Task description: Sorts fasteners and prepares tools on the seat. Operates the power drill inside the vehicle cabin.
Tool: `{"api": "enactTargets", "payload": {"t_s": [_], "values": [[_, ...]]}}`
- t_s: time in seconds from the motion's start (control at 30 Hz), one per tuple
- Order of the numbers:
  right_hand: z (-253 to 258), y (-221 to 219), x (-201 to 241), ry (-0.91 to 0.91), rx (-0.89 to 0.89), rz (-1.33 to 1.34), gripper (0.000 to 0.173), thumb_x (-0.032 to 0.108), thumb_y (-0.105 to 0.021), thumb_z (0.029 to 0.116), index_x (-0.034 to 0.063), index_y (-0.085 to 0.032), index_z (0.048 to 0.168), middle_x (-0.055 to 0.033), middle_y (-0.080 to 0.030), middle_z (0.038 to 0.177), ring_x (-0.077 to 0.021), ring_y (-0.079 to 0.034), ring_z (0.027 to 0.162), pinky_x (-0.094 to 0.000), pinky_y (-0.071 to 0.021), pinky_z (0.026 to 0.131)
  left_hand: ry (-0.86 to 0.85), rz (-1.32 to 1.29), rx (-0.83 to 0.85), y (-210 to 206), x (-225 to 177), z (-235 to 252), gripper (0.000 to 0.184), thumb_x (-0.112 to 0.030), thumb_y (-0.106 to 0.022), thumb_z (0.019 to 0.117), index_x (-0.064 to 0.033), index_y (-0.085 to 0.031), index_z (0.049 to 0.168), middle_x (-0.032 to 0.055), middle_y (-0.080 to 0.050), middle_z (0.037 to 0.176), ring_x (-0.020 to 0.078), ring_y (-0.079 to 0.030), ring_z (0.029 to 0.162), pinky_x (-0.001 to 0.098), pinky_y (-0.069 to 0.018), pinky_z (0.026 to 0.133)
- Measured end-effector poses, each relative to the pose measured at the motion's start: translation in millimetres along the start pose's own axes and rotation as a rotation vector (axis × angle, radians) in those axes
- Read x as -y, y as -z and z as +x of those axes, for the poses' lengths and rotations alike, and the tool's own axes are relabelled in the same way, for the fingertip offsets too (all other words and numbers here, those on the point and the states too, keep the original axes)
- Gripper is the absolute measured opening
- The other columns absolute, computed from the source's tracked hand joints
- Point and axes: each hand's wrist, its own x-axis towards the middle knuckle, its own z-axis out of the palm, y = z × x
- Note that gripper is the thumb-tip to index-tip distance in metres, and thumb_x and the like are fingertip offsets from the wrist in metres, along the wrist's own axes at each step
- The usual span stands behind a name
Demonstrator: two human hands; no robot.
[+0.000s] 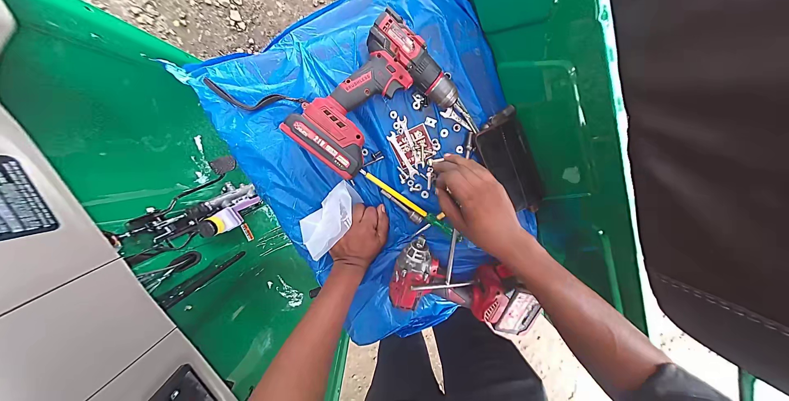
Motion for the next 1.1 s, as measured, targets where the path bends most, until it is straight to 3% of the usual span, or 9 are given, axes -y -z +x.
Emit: {"api": "enactTargets", "payload": {"t_s": [0.2, 0.3, 0.43, 0.57, 0.63, 0.7, 0.8, 0.93, 1.1], "values": [[32, -25, 6, -0.116, 0.068, -0.016, 0.021, 0.018, -0.051, 0.1036, 0.0047, -0.066, 0.109, -0.0123, -0.059, 0.146, -0.0274, -0.050, 0.142, -0.0448, -0.0418, 0.117, 0.004, 0.014, 0.009, 0, -1, 0, 0.048, -0.035, -0.044, 0.1032, -0.0108, -0.060, 0.065, 0.0086, -0.064, 0.071, 0.0262, -0.067, 0.067, 0.0408, -0.0480, 0.052], [25, -42, 22, -0.009, 0.066, -0.104, 0.020, 0.019, -0.052, 0.1033, 0.0063, -0.068, 0.108, -0.0118, -0.066, 0.137, -0.0264, -0.058, 0.135, -0.0442, -0.0448, 0.115, -0.003, 0.010, 0.007, 0, 0, 1, 0.047, -0.035, -0.044, 0.1033, -0.0108, -0.058, 0.065, 0.0090, -0.063, 0.070, 0.0263, -0.067, 0.067, 0.0406, -0.0475, 0.052], [6, -39, 29, 0.044, 0.157, -0.099, 0.024, 0.020, -0.049, 0.1049, 0.0078, -0.068, 0.112, -0.0083, -0.067, 0.135, -0.0244, -0.054, 0.139, -0.0436, -0.0390, 0.120, -0.009, 0.008, 0.011, 1, -1, 1, 0.048, -0.033, -0.045, 0.1032, -0.0093, -0.059, 0.065, 0.0099, -0.063, 0.069, 0.0274, -0.068, 0.068, 0.0415, -0.0491, 0.053], [-12, -21, 26, 0.058, 0.122, 0.064, 0.023, 0.020, -0.049, 0.1058, 0.0076, -0.069, 0.104, -0.0075, -0.070, 0.127, -0.0221, -0.056, 0.136, -0.0386, -0.0436, 0.116, -0.017, -0.008, 0.006, 1, -1, 2, 0.047, -0.032, -0.045, 0.1035, -0.0088, -0.058, 0.065, 0.0107, -0.062, 0.069, 0.0277, -0.067, 0.067, 0.0410, -0.0484, 0.053], [-20, -10, 23, -0.016, 0.021, 0.240, 0.019, 0.016, -0.054, 0.1027, 0.0056, -0.070, 0.100, -0.0088, -0.072, 0.123, -0.0184, -0.064, 0.125, -0.0343, -0.0537, 0.104, -0.014, -0.010, 0.010, 1, 0, 0, 0.047, -0.033, -0.045, 0.1037, -0.0090, -0.058, 0.065, 0.0107, -0.062, 0.069, 0.0280, -0.067, 0.067, 0.0411, -0.0482, 0.053], [-25, 0, 18, -0.163, -0.133, 0.421, 0.009, 0.009, -0.062, 0.0964, 0.0047, -0.070, 0.094, -0.0061, -0.074, 0.108, -0.0106, -0.072, 0.096, -0.0265, -0.0621, 0.080, -0.008, -0.003, 0.006, 0, -1, 1, 0.047, -0.033, -0.045, 0.1037, -0.0095, -0.057, 0.065, 0.0105, -0.062, 0.069, 0.0280, -0.066, 0.067, 0.0410, -0.0474, 0.053], [-24, 14, 8, -0.442, -0.294, 0.614, 0.008, 0.004, -0.070, 0.0868, 0.0090, -0.068, 0.093, 0.0000, -0.074, 0.088, -0.0087, -0.070, 0.066, -0.0259, -0.0618, 0.057, -0.008, 0.005, 0.012, -1, 0, 0, 0.047, -0.034, -0.044, 0.1039, -0.0101, -0.057, 0.066, 0.0098, -0.061, 0.069, 0.0276, -0.066, 0.067, 0.0418, -0.0473, 0.053], [-13, 30, -14, -0.581, -0.339, 0.784, 0.026, 0.001, -0.062, 0.0956, 0.0068, -0.068, 0.120, -0.0063, -0.072, 0.089, -0.0166, -0.069, 0.066, -0.0323, -0.0619, 0.057, -0.001, 0.003, 0.011, -3, 1, -1, 0.048, -0.035, -0.043, 0.1033, -0.0098, -0.057, 0.065, 0.0096, -0.061, 0.068, 0.0282, -0.066, 0.067, 0.0430, -0.0469, 0.053], [0, 30, -26, -0.676, -0.284, 1.237, 0.027, 0.010, -0.045, 0.1055, 0.0022, -0.070, 0.109, -0.0085, -0.069, 0.092, -0.0135, -0.066, 0.070, -0.0297, -0.0600, 0.066, -0.001, 0.000, 0.000, -5, 2, -3, 0.048, -0.035, -0.042, 0.1027, -0.0109, -0.054, 0.063, 0.0088, -0.059, 0.066, 0.0277, -0.064, 0.064, 0.0423, -0.0454, 0.052]]}}
